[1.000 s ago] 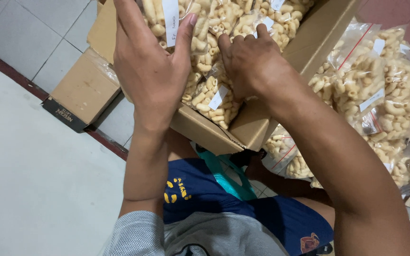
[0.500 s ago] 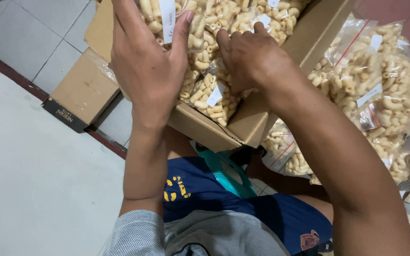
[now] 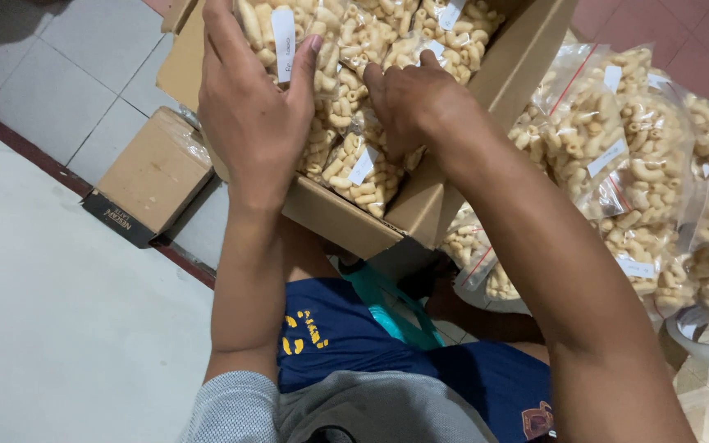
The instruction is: The person is picking up individual plastic bags filled with snacks and placing them into a cardboard box, occasionally checking the seals.
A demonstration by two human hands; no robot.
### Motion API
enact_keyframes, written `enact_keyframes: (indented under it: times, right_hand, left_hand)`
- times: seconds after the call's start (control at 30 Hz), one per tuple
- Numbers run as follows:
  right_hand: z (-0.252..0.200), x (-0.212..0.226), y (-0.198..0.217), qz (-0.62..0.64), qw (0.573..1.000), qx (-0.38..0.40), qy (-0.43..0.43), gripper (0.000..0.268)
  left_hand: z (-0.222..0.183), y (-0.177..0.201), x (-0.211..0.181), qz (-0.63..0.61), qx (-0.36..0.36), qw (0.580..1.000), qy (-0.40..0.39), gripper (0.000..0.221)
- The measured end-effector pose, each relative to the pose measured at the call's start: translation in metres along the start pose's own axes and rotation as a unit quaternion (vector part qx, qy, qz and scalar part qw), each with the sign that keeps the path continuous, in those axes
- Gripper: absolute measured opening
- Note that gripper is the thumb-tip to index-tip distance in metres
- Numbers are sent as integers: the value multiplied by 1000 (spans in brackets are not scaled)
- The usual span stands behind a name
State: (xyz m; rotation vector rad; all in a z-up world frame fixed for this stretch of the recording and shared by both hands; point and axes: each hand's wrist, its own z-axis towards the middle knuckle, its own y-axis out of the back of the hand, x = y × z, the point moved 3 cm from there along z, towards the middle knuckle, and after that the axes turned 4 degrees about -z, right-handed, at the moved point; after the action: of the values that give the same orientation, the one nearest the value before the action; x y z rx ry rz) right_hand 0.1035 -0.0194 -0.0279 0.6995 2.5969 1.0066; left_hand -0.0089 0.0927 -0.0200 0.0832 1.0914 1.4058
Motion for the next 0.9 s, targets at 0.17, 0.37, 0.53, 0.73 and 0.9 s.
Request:
enact_keyframes:
  times: [0.17,0.37,0.53,0.73,0.9]
  right_hand:
    - [6,-7,-5,27,999,-27,8,96]
    - [-1,-6,-2,78,997,-22,6,100]
    - [-17,0,8,119,993,-8,-9,101]
    - [-5,-5,3,104,994,-23,-5,96]
    - [2,-8,-1,87,995,-47,-10,80]
  left_hand:
    - [-1,0,0,-6,8,1000,3,71]
    - [-2,2,-1,-12,7,1000,-15,68]
    - [-1,1,-2,1,4,1000,-16,67]
    - [0,2,-4,-3,-2,1000,-23,65]
    - [-1,-1,-1,6,-3,999,-31,66]
